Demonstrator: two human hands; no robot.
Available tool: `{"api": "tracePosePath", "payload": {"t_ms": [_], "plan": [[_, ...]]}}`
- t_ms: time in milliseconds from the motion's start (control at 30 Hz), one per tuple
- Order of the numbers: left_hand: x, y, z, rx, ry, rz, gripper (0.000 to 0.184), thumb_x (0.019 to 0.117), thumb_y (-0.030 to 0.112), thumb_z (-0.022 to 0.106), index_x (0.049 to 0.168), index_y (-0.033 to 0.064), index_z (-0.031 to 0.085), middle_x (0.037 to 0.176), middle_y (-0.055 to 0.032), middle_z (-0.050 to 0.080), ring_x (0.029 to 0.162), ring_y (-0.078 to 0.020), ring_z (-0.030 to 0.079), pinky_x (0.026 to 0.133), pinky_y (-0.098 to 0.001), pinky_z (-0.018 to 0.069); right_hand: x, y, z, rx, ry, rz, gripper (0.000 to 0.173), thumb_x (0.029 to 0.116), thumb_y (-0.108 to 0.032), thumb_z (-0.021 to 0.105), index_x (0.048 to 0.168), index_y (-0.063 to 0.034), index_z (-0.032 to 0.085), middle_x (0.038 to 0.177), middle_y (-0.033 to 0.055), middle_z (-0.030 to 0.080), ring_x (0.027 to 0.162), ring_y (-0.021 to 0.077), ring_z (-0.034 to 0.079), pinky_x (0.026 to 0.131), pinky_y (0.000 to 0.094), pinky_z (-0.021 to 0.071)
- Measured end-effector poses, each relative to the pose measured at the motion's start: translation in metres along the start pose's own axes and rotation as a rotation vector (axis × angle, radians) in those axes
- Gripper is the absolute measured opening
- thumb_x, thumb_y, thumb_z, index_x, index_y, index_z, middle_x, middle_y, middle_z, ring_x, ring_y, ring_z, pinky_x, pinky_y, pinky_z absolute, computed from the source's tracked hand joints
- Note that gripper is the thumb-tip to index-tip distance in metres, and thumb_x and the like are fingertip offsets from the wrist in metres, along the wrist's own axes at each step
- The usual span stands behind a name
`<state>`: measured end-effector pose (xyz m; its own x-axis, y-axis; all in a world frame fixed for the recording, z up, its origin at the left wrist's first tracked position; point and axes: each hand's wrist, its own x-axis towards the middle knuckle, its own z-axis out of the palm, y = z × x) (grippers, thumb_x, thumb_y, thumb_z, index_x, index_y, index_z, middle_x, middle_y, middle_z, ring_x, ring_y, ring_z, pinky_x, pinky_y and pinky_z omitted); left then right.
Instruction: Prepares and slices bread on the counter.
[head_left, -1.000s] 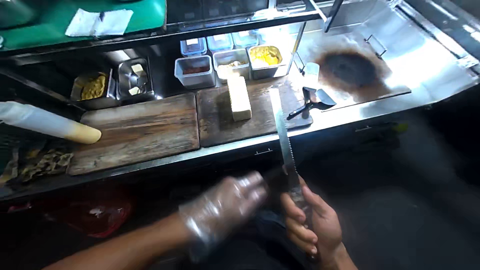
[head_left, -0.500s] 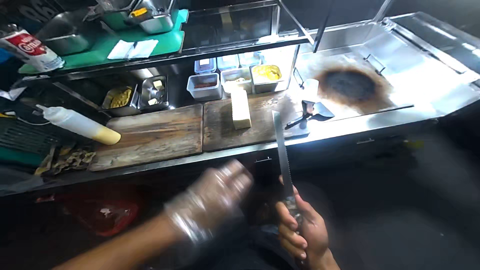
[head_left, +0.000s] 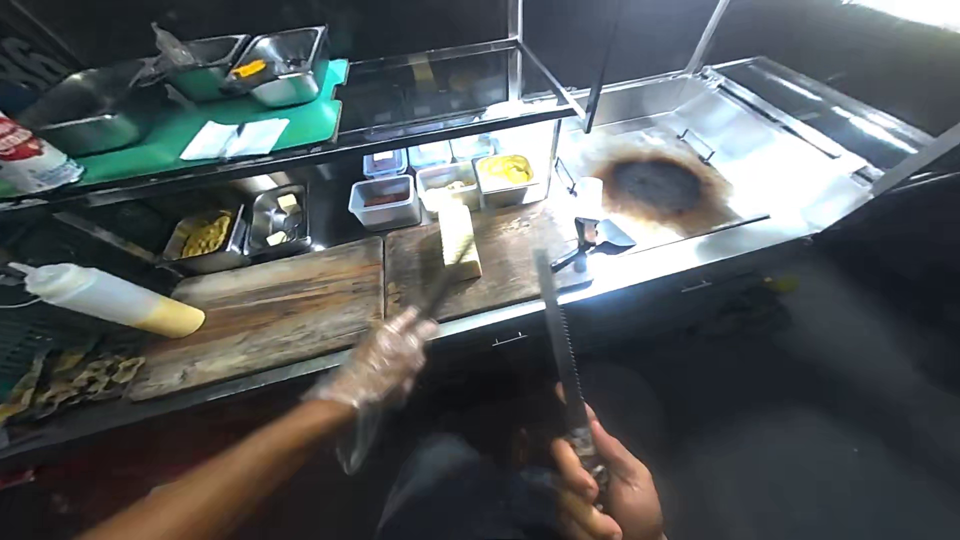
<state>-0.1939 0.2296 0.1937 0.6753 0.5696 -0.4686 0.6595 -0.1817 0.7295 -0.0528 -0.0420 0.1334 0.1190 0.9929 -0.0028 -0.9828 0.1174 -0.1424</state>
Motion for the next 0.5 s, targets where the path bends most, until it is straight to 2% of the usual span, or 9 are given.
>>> {"api": "tracePosePath", "payload": {"t_ms": [33, 67, 133, 200, 267, 333, 367, 433, 500], "plan": [[0.005, -0.003, -0.003, -0.050, 0.012, -0.049, 0.030, 0.1066, 0.040, 0.054, 0.123, 0.0150, 0.061, 0.070, -0.0047, 0.058, 0.050, -0.0120, 0.056, 0.045, -0.0282, 0.0521, -0.004, 0.000, -0.002, -0.002, 0.017, -0.013, 0.050, 0.1067, -0.035, 0.045, 0.156, -0.0292, 0.036, 0.076, 0.0025, 0.060, 0.045, 0.0115, 0.053, 0.039, 0.0249, 0.0461], [0.000, 0.003, 0.003, -0.046, -0.007, 0.020, 0.030, 0.1065, 0.037, 0.055, 0.122, 0.0123, 0.063, 0.072, -0.0058, 0.062, 0.053, -0.0132, 0.059, 0.048, -0.0302, 0.0538, -0.001, 0.000, -0.002, -0.004, 0.024, -0.023, 0.050, 0.1068, -0.035, 0.045, 0.156, -0.0289, 0.036, 0.076, 0.0029, 0.060, 0.046, 0.0116, 0.053, 0.039, 0.0250, 0.0462], [-0.033, 0.024, 0.037, 0.129, -0.152, 0.332, 0.029, 0.1050, 0.028, 0.050, 0.115, 0.0073, 0.068, 0.086, -0.0065, 0.070, 0.072, -0.0136, 0.067, 0.066, -0.0344, 0.0573, 0.002, 0.006, 0.003, -0.018, 0.031, -0.011, 0.048, 0.1059, -0.036, 0.046, 0.153, -0.0294, 0.039, 0.077, 0.0021, 0.061, 0.045, 0.0104, 0.053, 0.039, 0.0238, 0.0459], [-0.037, 0.025, 0.051, 0.222, -0.164, 0.515, 0.026, 0.1042, 0.025, 0.049, 0.110, 0.0073, 0.066, 0.084, -0.0085, 0.069, 0.072, -0.0168, 0.068, 0.064, -0.0372, 0.0576, 0.004, 0.008, 0.009, -0.025, 0.044, 0.006, 0.047, 0.1049, -0.036, 0.050, 0.151, -0.0284, 0.043, 0.078, 0.0017, 0.063, 0.047, 0.0098, 0.054, 0.040, 0.0233, 0.0456], [-0.009, 0.011, 0.022, 0.126, -0.096, 0.253, 0.028, 0.1071, 0.029, 0.051, 0.119, 0.0094, 0.067, 0.083, -0.0058, 0.067, 0.069, -0.0127, 0.064, 0.064, -0.0322, 0.0556, -0.005, 0.008, 0.005, -0.005, 0.074, -0.033, 0.049, 0.1048, -0.034, 0.049, 0.153, -0.0287, 0.041, 0.075, 0.0009, 0.060, 0.046, 0.0104, 0.054, 0.040, 0.0240, 0.0458], [0.016, -0.006, 0.000, 0.016, -0.053, 0.086, 0.029, 0.1071, 0.037, 0.054, 0.123, 0.0138, 0.063, 0.072, -0.0046, 0.059, 0.054, -0.0119, 0.057, 0.049, -0.0301, 0.0515, -0.012, 0.007, -0.001, 0.023, 0.099, -0.075, 0.050, 0.1053, -0.035, 0.048, 0.154, -0.0291, 0.039, 0.075, 0.0021, 0.061, 0.047, 0.0117, 0.055, 0.040, 0.0253, 0.0468], [0.010, -0.002, 0.003, 0.023, -0.066, 0.137, 0.030, 0.1067, 0.035, 0.054, 0.121, 0.0120, 0.064, 0.076, -0.0052, 0.063, 0.059, -0.0130, 0.059, 0.054, -0.0325, 0.0531, -0.009, 0.007, -0.003, 0.030, 0.097, -0.084, 0.050, 0.1057, -0.035, 0.047, 0.154, -0.0282, 0.038, 0.075, 0.0027, 0.061, 0.047, 0.0121, 0.055, 0.039, 0.0255, 0.0467], [-0.023, 0.015, 0.034, 0.161, -0.159, 0.404, 0.029, 0.1053, 0.029, 0.051, 0.115, 0.0080, 0.067, 0.088, -0.0064, 0.070, 0.074, -0.0146, 0.068, 0.067, -0.0363, 0.0583, 0.001, 0.013, 0.000, 0.023, 0.088, -0.059, 0.048, 0.1061, -0.035, 0.046, 0.153, -0.0285, 0.039, 0.077, 0.0020, 0.060, 0.047, 0.0108, 0.054, 0.040, 0.0243, 0.0458], [-0.031, 0.013, 0.050, 0.225, -0.167, 0.519, 0.027, 0.1048, 0.027, 0.048, 0.113, 0.0080, 0.066, 0.085, -0.0086, 0.069, 0.072, -0.0181, 0.069, 0.063, -0.0388, 0.0584, 0.008, 0.017, 0.009, 0.021, 0.092, -0.014, 0.047, 0.1051, -0.036, 0.050, 0.151, -0.0286, 0.042, 0.078, 0.0018, 0.062, 0.048, 0.0100, 0.054, 0.040, 0.0237, 0.0451]]}}
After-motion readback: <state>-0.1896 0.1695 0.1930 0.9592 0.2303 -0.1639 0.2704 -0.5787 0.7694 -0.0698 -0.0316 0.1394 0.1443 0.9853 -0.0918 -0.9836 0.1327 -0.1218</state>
